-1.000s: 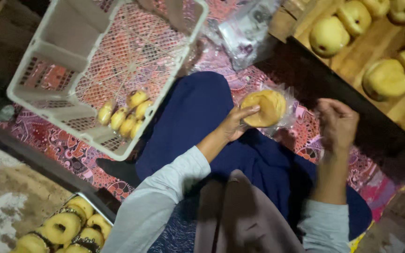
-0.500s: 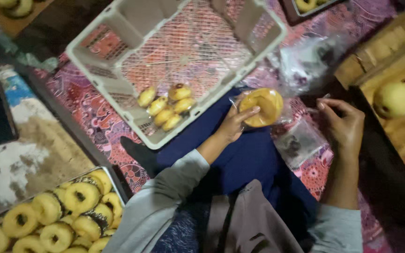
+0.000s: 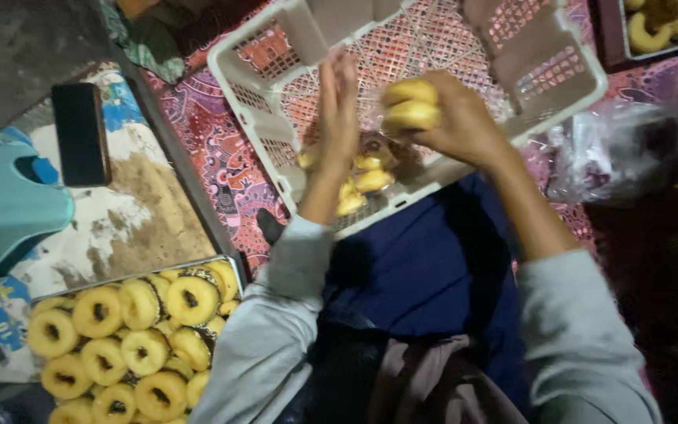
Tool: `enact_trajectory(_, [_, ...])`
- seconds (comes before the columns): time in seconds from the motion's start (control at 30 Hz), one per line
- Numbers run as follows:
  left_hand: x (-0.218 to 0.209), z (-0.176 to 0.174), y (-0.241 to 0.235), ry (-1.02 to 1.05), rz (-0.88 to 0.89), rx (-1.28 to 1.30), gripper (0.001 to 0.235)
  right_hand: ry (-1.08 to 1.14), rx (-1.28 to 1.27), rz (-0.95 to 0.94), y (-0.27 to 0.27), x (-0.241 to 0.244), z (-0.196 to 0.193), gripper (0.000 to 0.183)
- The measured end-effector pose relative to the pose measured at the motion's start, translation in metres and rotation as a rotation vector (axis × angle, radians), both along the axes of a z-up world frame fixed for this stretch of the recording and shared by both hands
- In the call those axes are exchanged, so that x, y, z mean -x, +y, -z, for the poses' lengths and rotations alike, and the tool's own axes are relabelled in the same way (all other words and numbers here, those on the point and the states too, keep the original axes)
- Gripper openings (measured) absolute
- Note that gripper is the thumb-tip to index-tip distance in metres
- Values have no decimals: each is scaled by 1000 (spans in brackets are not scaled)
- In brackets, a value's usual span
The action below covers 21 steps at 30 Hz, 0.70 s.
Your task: The person sits on a mat and repeatedly picks up donuts from a wooden tray, places them into clear plastic bags, and sets the packaged donuts into a white plastic basket. The person handles the donuts one by one, using both hands to open the bags and arrange the contents.
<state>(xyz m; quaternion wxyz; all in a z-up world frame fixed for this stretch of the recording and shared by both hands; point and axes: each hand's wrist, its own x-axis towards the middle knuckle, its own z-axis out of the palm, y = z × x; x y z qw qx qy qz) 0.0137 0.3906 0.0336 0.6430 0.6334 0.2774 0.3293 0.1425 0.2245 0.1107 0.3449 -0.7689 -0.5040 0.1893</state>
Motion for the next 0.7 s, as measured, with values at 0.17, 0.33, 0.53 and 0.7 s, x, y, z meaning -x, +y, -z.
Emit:
enact_trajectory(0.17, [-29, 30, 67, 491, 369, -61, 74, -254, 229, -263, 70, 37, 65, 78])
enact_trajectory(0.33, [-36, 113, 77, 714, 763, -10, 78, 282, 332, -59, 68, 10, 130, 40])
enact_trajectory(0.53, [-41, 146, 79, 824, 851, -169, 76, 167, 590, -213, 58, 2, 152, 32])
enact_trajectory(0.7, [-57, 107, 43, 815, 929, -483, 52, 320, 246, 409, -20, 14, 132, 34])
